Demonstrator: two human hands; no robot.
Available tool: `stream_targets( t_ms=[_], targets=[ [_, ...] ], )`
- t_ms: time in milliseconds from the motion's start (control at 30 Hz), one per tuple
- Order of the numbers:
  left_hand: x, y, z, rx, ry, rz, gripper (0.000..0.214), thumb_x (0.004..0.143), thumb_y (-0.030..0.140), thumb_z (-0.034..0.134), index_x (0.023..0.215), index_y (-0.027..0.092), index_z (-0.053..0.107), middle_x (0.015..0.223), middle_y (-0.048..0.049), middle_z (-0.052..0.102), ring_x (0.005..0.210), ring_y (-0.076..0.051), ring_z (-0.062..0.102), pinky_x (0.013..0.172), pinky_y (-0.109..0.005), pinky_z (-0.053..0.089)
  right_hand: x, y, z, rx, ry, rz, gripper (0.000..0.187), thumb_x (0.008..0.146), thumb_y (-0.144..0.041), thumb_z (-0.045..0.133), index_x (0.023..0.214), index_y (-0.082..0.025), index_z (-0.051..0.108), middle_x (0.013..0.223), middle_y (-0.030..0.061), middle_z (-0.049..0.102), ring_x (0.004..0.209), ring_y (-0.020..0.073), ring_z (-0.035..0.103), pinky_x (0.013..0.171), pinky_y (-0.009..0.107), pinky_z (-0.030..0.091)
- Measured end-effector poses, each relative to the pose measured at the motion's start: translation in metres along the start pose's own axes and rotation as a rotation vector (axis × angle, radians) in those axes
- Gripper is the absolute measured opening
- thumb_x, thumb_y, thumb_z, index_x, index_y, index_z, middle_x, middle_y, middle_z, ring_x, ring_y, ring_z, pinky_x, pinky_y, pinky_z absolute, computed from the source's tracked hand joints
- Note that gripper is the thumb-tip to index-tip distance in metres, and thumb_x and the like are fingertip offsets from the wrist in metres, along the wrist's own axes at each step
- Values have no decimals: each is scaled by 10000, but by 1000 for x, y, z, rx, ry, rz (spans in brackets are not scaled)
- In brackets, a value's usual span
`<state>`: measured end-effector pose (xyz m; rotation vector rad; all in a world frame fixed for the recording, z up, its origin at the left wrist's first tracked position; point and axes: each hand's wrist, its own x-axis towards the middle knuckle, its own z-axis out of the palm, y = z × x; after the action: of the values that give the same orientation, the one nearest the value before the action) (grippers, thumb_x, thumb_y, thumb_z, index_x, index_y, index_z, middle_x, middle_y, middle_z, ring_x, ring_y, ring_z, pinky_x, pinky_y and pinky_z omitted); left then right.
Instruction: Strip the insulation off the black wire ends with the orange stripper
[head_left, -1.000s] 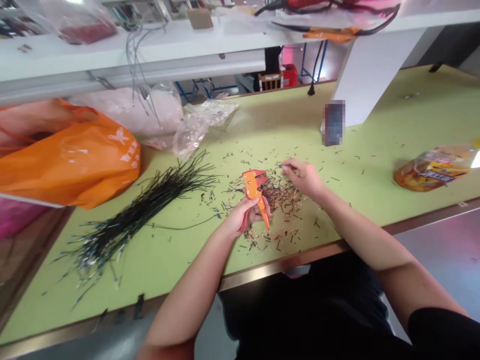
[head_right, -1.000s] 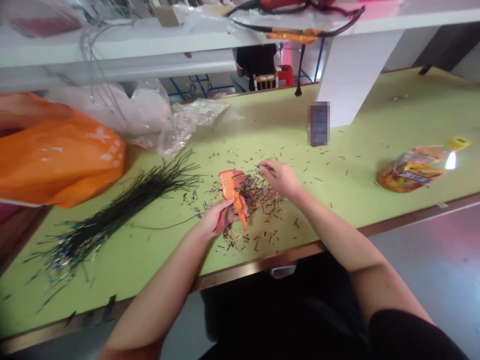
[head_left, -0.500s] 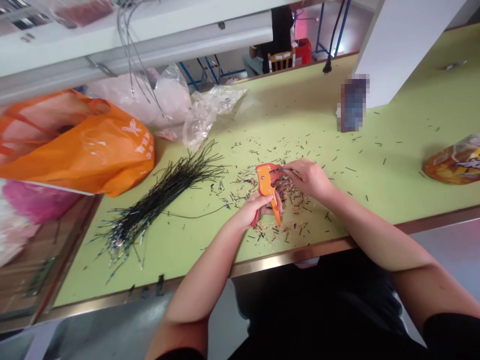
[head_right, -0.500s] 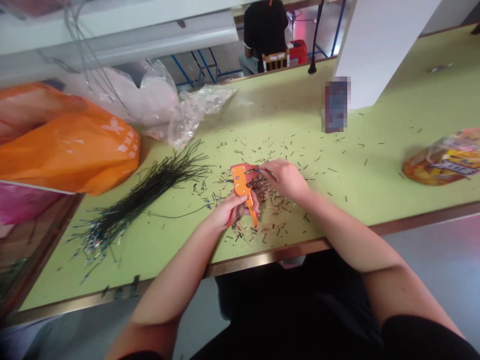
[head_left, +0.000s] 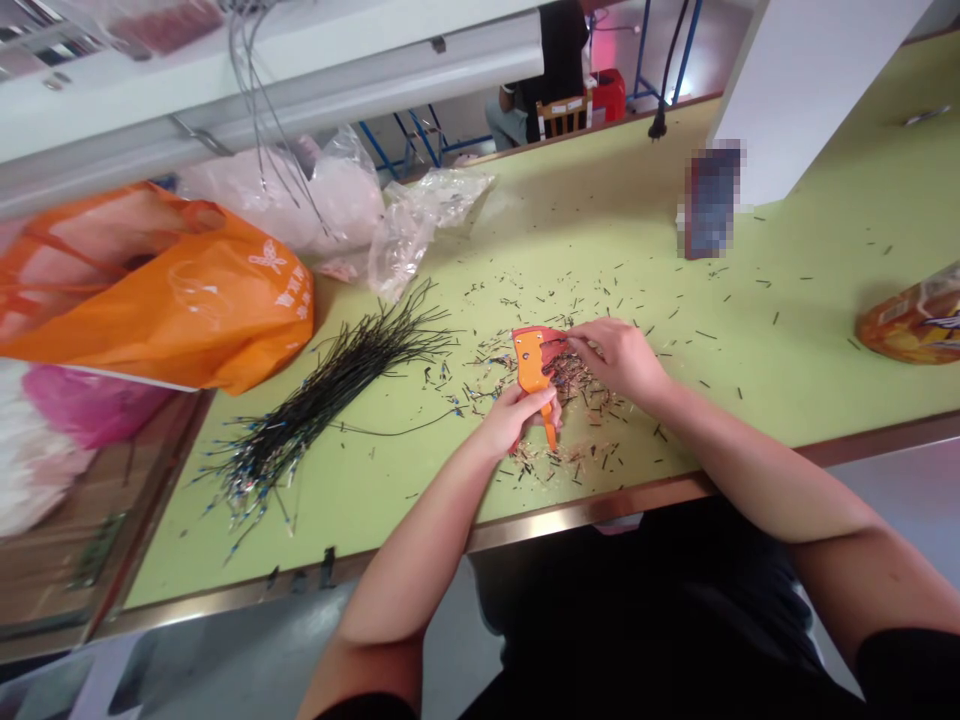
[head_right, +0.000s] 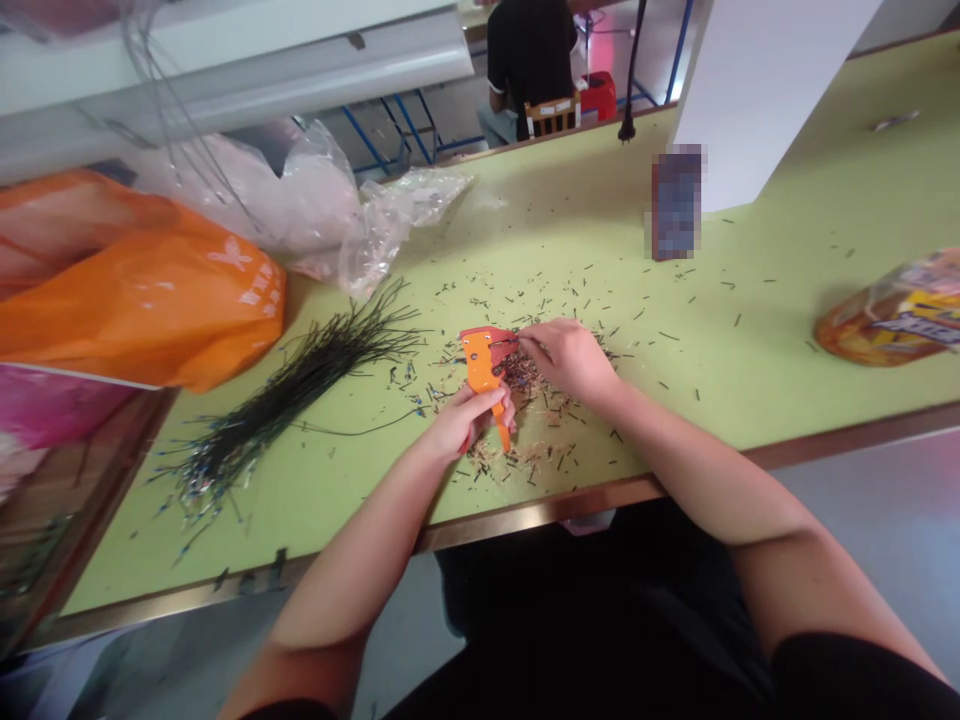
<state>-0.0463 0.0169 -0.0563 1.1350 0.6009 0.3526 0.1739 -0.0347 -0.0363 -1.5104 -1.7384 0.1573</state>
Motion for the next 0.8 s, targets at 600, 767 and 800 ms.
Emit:
stream_targets(
  t_ms=[600,767,800],
  targets=[
    [9,-9,8,9,107,70,525,770,624,817,653,204,524,465,65,477,416,-99,500,476,-240,484,1,-5,-2,-68,-3,-20,268,1065,-239,549,964,-202,794,883,70,818,758,213,697,855,426,553],
    [4,2,-1,-206,2,72,435,776,531,850,818,171,609,633,11,643,584,-139,644,613,-276,599,3,2,-8,-44,78,3,258,1052,-240,551,965,-172,784,895,99,818,795,234,726,846,430,566],
    [3,4,-3,-232,-23,60,425,788,524,842,844,166,620,675,-4,670,621,-153,673,645,-296,618,3,3,-10,-24,85,7,255,1052,-248,556,970,-168,784,901,102,818,804,235,729,836,421,567]
  ],
)
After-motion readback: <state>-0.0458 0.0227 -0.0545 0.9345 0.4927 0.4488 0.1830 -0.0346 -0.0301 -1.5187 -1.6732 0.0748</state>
